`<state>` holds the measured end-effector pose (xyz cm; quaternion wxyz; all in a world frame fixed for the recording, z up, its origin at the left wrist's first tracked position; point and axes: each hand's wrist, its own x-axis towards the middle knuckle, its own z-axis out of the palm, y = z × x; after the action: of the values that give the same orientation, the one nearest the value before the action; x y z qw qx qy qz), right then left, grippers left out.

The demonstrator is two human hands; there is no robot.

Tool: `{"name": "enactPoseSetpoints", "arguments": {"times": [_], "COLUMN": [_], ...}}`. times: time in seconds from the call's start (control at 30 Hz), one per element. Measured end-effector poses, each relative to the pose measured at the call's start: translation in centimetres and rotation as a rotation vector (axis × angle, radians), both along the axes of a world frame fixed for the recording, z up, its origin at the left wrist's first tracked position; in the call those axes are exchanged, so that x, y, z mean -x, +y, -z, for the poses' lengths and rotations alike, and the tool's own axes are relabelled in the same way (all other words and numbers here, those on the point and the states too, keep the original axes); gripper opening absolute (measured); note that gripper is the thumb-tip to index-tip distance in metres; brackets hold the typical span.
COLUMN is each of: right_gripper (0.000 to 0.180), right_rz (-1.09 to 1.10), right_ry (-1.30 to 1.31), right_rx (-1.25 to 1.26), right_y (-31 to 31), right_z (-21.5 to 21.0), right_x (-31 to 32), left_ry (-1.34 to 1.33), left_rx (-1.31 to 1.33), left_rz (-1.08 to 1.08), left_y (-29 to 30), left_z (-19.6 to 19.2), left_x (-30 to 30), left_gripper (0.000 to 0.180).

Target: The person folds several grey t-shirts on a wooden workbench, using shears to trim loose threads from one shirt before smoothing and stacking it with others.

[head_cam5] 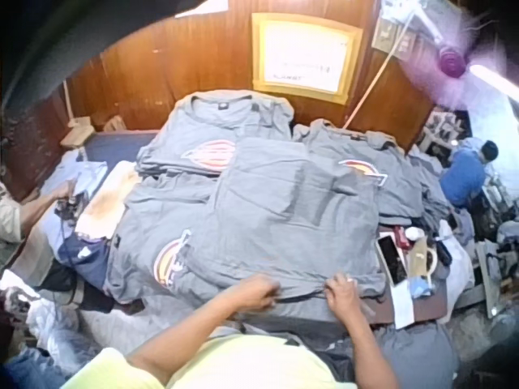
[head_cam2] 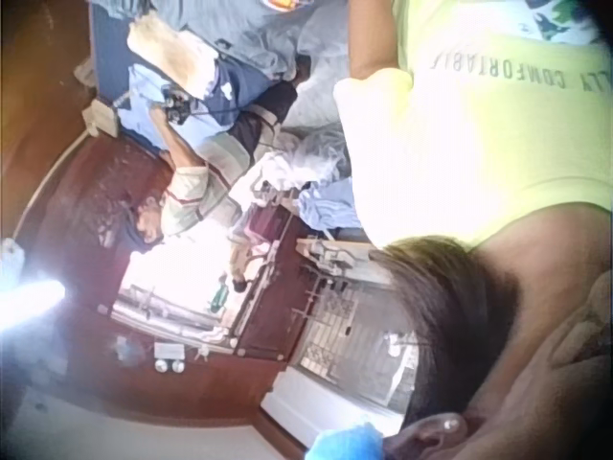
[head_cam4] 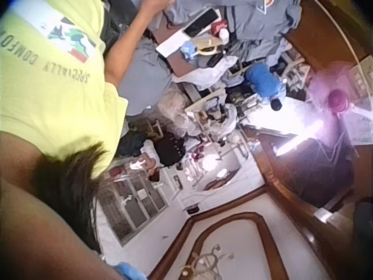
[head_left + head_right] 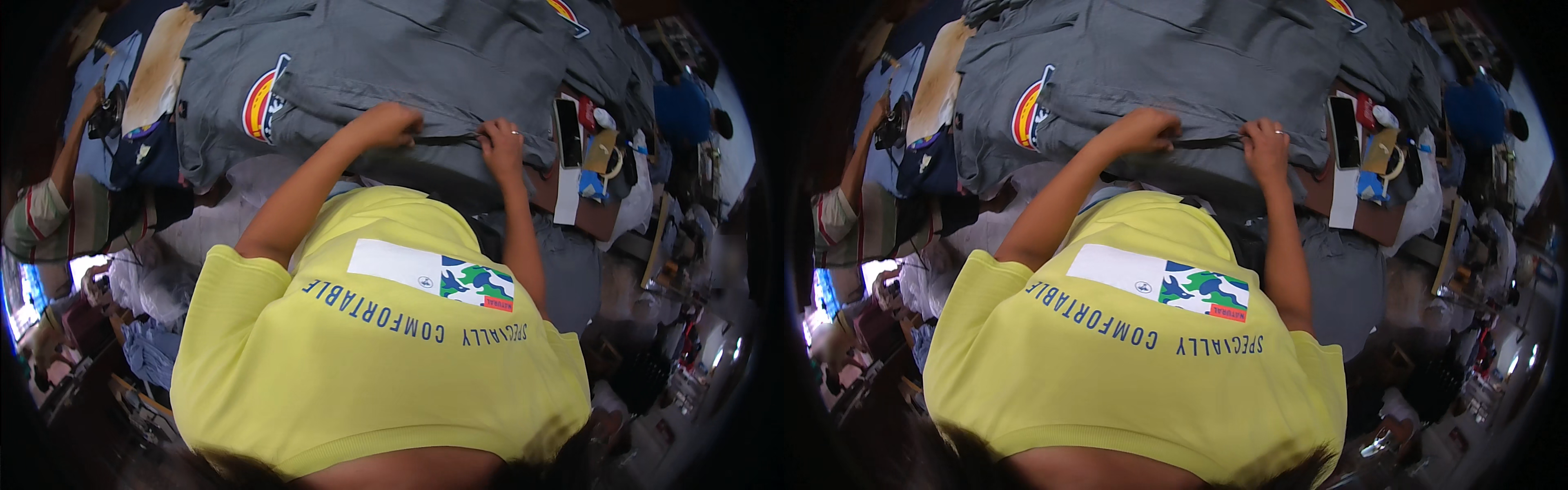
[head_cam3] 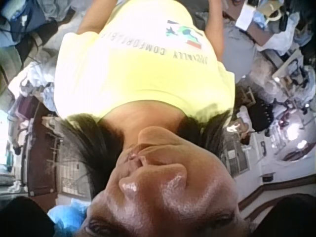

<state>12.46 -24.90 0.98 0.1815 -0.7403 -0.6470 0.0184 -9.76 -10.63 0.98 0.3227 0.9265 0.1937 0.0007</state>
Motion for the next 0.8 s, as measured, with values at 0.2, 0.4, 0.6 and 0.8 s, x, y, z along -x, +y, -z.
{"name": "enactPoseSetpoints", "arguments": {"times": [0.2,0.4,0.6,0.8], "right_gripper": [0.014,0.023,0.04,0.039], "right_rz": [-0.249,-0.177,-0.261,-0.253], "right_ry": [0.24,0.568,0.552,0.854], "right_rx": [0.038,0.574,0.242,0.221], "right_y": [-2.8,-4.4,0.4,-0.2], "right_z": [-2.7,-2.0,-1.1,-7.8], "right_x": [1.3,1.5,5.6,1.5], "left_ry": [-0.284,-0.075,-0.19,-0.434], "left_rx": [-0.318,-0.381,0.508,0.305], "left_rz": [-0.252,-0.112,0.11,0.043], "left_y": [-0.6,0.6,-3.9,-4.6], "left_z": [-0.1,0.7,-15.0,-18.6], "left_x": [-1.8,-3.7,-2.0,0.7], "left_gripper": [0.035,0.025,0.023,0.028]}}
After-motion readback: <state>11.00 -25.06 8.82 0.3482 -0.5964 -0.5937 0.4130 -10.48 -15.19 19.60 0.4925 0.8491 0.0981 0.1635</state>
